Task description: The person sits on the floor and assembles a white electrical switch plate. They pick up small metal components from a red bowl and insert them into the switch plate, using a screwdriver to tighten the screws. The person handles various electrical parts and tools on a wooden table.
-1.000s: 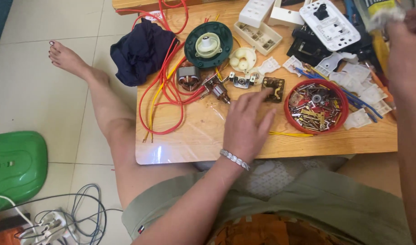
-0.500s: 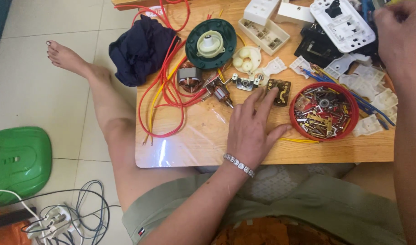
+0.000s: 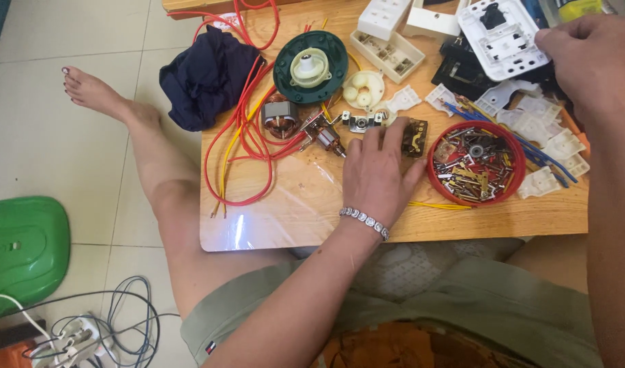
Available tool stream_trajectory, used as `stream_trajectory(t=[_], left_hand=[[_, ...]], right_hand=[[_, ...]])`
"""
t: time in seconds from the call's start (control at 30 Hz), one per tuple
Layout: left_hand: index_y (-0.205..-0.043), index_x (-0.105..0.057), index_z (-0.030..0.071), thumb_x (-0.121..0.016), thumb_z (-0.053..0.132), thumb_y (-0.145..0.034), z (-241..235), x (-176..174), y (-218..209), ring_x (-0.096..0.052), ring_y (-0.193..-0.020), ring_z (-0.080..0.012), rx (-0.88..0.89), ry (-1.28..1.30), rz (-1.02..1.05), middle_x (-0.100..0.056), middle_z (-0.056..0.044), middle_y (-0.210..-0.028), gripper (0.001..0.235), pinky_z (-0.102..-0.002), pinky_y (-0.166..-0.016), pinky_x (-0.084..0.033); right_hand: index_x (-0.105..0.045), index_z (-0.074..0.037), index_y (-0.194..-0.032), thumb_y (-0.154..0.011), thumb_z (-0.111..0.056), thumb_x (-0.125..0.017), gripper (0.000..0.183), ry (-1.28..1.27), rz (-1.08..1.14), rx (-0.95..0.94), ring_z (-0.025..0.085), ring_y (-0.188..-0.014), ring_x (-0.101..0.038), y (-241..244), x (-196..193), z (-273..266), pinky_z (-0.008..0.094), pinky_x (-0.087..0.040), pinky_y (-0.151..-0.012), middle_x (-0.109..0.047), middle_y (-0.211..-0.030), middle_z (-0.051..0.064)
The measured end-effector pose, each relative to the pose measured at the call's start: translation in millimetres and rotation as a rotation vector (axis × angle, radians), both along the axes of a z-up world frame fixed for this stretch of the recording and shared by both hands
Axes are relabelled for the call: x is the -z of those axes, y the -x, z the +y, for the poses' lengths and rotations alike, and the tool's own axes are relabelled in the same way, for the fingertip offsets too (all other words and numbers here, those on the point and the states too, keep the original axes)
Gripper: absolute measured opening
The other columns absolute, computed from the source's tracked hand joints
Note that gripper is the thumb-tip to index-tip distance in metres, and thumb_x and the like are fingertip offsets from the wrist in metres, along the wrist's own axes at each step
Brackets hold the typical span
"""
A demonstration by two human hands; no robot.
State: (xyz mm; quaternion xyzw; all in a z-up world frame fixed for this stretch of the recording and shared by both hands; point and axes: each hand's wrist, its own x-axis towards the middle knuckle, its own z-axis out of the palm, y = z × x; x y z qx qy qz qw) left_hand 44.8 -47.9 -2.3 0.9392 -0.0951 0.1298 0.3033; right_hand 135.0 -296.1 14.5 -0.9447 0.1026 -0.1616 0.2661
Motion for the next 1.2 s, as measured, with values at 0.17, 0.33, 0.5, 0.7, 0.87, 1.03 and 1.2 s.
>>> stream_trajectory(t=[0.17, 0.33, 0.5, 0.7, 0.87, 1.03, 1.2], left_hand=[[-0.128, -0.052, 0.013, -0.070, 0.028, -0.076, -8, 1, -7, -0.053, -0.088, -0.0324, -0.028, -0.023, 0.056, -0.056, -0.015, -0.109, 0.057, -0.041, -0.082, -0.046], [-0.122, -0.053, 0.016, -0.068, 0.022, -0.074, -10, -3, -5, -0.054, -0.092, -0.0343, -0.034, -0.006, 0.036, -0.056, -0.016, -0.110, 0.051, -0.043, -0.081, -0.047], [-0.125, -0.051, 0.012, -0.065, 0.016, -0.076, 4, -22, 11, -0.057, -0.093, -0.0331, 0.003, 0.081, 0.173, -0.059, -0.018, -0.110, 0.051, -0.042, -0.080, -0.049], [-0.121, -0.052, 0.013, -0.063, 0.020, -0.077, 33, -32, 40, -0.058, -0.094, -0.0280, 0.019, 0.203, 0.020, -0.063, -0.012, -0.104, 0.046, -0.038, -0.086, -0.044], [-0.124, -0.051, 0.010, -0.064, 0.022, -0.076, 55, -33, 52, -0.057, -0.095, -0.0244, -0.036, 0.222, 0.007, -0.063, -0.009, -0.110, 0.051, -0.035, -0.085, -0.045], [-0.121, -0.051, 0.007, -0.066, 0.018, -0.075, 68, -28, 53, -0.060, -0.091, -0.0233, -0.066, 0.253, -0.093, -0.064, -0.009, -0.106, 0.049, -0.033, -0.085, -0.043], [-0.124, -0.053, 0.014, -0.068, 0.025, -0.075, 76, -20, 53, -0.062, -0.099, -0.0274, -0.095, 0.290, -0.020, -0.064, -0.013, -0.107, 0.052, -0.036, -0.090, -0.044]], right_hand=[[-0.067, 0.006, -0.116, -0.112, -0.011, -0.065, 0.017, -0.122, -0.035, -0.022, 0.014, -0.060, -0.059, 20, -8, 7, 0.024, -0.046, -0.042, -0.064, -0.081, 0.016], [-0.070, 0.004, -0.105, -0.106, -0.013, -0.068, 0.017, -0.202, -0.026, -0.038, 0.013, -0.061, -0.054, 46, -19, 34, 0.027, -0.045, -0.051, -0.063, -0.078, 0.009], [-0.068, 0.001, -0.107, -0.103, -0.015, -0.064, 0.017, -0.200, 0.107, 0.020, 0.011, -0.054, -0.053, 67, -45, 73, 0.026, -0.042, -0.041, -0.063, -0.075, 0.011], [-0.072, 0.001, -0.098, -0.094, -0.013, -0.067, 0.015, -0.293, 0.131, -0.051, 0.013, -0.053, -0.056, 78, -33, 87, 0.026, -0.045, -0.047, -0.065, -0.071, 0.008], [-0.068, -0.001, -0.100, -0.092, -0.013, -0.065, 0.015, -0.377, 0.337, 0.005, 0.015, -0.056, -0.061, 94, -50, 125, 0.026, -0.048, -0.049, -0.067, -0.074, 0.009], [-0.066, 0.003, -0.099, -0.089, -0.009, -0.063, 0.015, -0.496, 0.438, -0.025, 0.017, -0.057, -0.064, 101, -40, 142, 0.026, -0.052, -0.048, -0.068, -0.079, 0.011], [-0.066, -0.009, -0.114, -0.077, -0.022, -0.062, 0.039, -0.213, 0.509, -0.167, 0.019, -0.058, -0.070, 109, -22, 143, 0.036, -0.057, -0.062, -0.070, -0.071, 0.009]])
